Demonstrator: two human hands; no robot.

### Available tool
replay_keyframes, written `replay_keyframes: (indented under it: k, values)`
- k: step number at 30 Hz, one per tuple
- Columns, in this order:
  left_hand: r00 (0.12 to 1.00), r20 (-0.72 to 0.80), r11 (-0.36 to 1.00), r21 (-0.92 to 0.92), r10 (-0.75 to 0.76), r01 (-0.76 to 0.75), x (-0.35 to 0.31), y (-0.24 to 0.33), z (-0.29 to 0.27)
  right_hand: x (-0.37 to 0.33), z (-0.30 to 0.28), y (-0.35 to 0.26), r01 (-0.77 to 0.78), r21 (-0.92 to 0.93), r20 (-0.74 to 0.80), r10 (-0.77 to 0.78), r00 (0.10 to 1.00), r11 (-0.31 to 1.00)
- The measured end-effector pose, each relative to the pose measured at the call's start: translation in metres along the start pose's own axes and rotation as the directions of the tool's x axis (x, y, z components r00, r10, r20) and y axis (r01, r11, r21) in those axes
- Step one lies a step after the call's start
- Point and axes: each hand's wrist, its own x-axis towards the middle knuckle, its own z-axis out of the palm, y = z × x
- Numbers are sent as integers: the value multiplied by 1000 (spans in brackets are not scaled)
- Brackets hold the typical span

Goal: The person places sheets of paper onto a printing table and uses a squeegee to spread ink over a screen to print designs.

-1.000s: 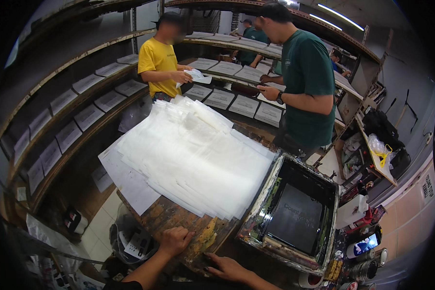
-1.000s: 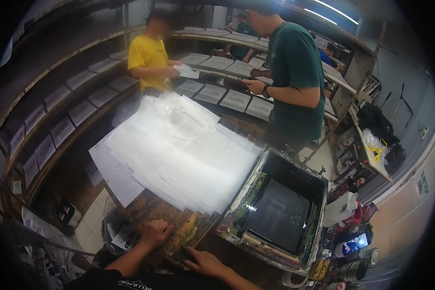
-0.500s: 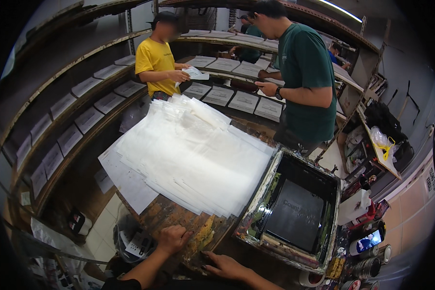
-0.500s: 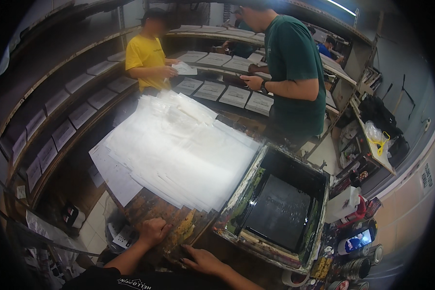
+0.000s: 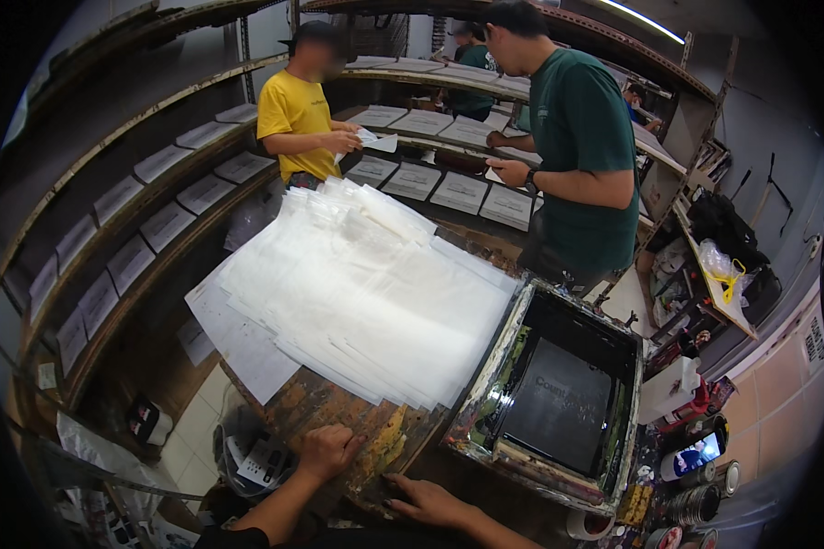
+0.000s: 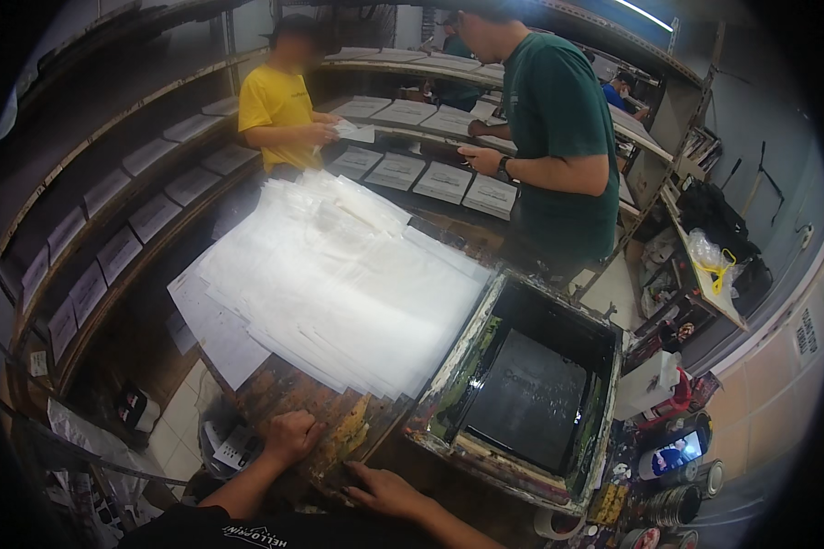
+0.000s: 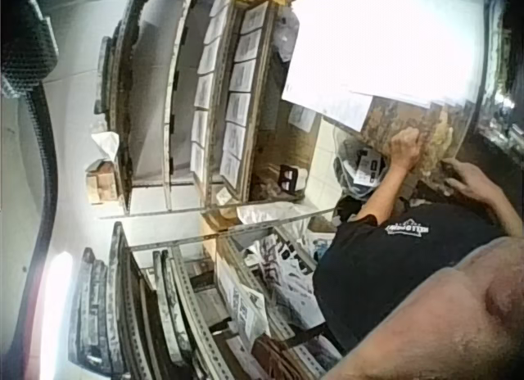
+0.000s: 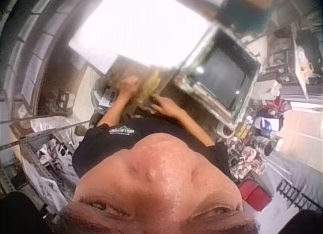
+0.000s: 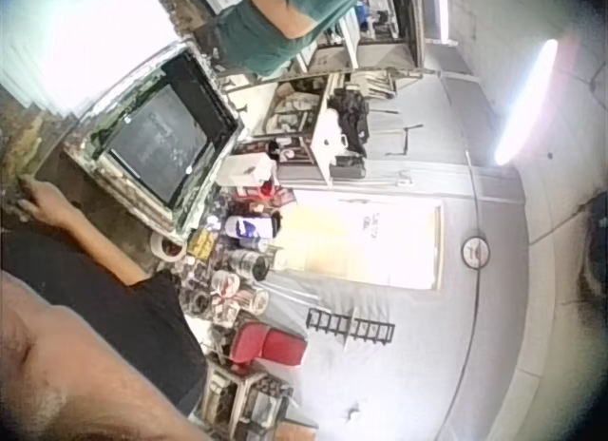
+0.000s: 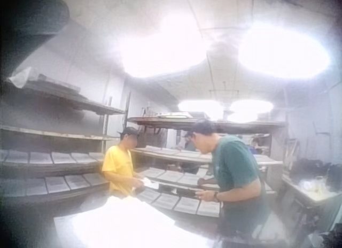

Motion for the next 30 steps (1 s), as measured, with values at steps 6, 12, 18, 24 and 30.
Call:
replay_keyframes:
  k: [6,12,18,24,30]
  values:
    - [1000,-1,1000,3,-11,11,-1,0,-1,1,4,2,5,-10,-35,-6,999,1000]
    - [1000,-2,1000,6,1,-1,0,0,-1,0,2,0,2,-9,-25,-2,1000,1000]
    - [1000,14,1000,9,-2,1,0,1,-2,0,2,0,-24,-33,1,24,1000,999]
    - [1000,6,1000,9,0,0,1,1,-1,1,2,0,-16,-25,-7,16,1000,1000]
    - [1000,23,1000,26,-16,16,-1,-2,4,1,2,4,-28,-8,8,28,1000,1000]
